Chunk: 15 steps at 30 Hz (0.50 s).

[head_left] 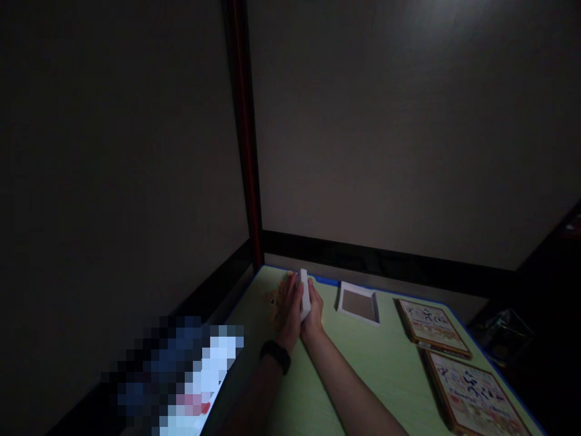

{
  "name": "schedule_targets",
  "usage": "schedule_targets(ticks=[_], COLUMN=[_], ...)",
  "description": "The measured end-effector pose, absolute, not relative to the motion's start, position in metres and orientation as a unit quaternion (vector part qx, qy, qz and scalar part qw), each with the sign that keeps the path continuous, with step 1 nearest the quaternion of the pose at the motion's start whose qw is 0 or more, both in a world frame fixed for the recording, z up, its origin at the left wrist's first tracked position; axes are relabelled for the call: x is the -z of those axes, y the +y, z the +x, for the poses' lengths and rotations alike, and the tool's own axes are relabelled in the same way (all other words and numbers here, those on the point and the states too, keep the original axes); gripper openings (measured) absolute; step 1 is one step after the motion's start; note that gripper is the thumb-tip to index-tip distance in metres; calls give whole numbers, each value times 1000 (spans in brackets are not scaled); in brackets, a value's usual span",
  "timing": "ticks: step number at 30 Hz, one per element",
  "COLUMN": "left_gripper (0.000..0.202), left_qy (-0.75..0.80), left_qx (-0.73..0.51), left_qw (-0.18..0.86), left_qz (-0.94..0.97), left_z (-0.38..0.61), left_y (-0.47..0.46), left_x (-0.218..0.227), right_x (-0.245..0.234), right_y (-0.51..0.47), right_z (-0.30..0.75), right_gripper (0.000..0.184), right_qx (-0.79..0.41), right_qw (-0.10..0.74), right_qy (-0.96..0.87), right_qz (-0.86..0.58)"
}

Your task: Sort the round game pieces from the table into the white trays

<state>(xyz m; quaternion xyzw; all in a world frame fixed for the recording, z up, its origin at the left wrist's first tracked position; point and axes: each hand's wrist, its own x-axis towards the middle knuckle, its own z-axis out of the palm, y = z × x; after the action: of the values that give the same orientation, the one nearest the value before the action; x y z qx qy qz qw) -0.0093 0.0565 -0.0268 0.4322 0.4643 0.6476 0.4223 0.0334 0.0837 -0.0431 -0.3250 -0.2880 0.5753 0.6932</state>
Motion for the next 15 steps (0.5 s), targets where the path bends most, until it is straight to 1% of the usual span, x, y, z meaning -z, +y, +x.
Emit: schedule_targets(ticks=[9,15], left_gripper=[54,60], left_qy=[484,424], left_qx=[-641,-651], left_qw=[361,312], left_qz=[475,547], left_z=[-4,-8], left_y=[45,32], left_x=[21,15], right_x=[34,32], right_y=[79,77], right_z=[39,43], right_gripper=[27,27], right_qx=[-550,-536], right_qw=[703,683], right_qy=[-296,-350], right_qz=[-339,-351])
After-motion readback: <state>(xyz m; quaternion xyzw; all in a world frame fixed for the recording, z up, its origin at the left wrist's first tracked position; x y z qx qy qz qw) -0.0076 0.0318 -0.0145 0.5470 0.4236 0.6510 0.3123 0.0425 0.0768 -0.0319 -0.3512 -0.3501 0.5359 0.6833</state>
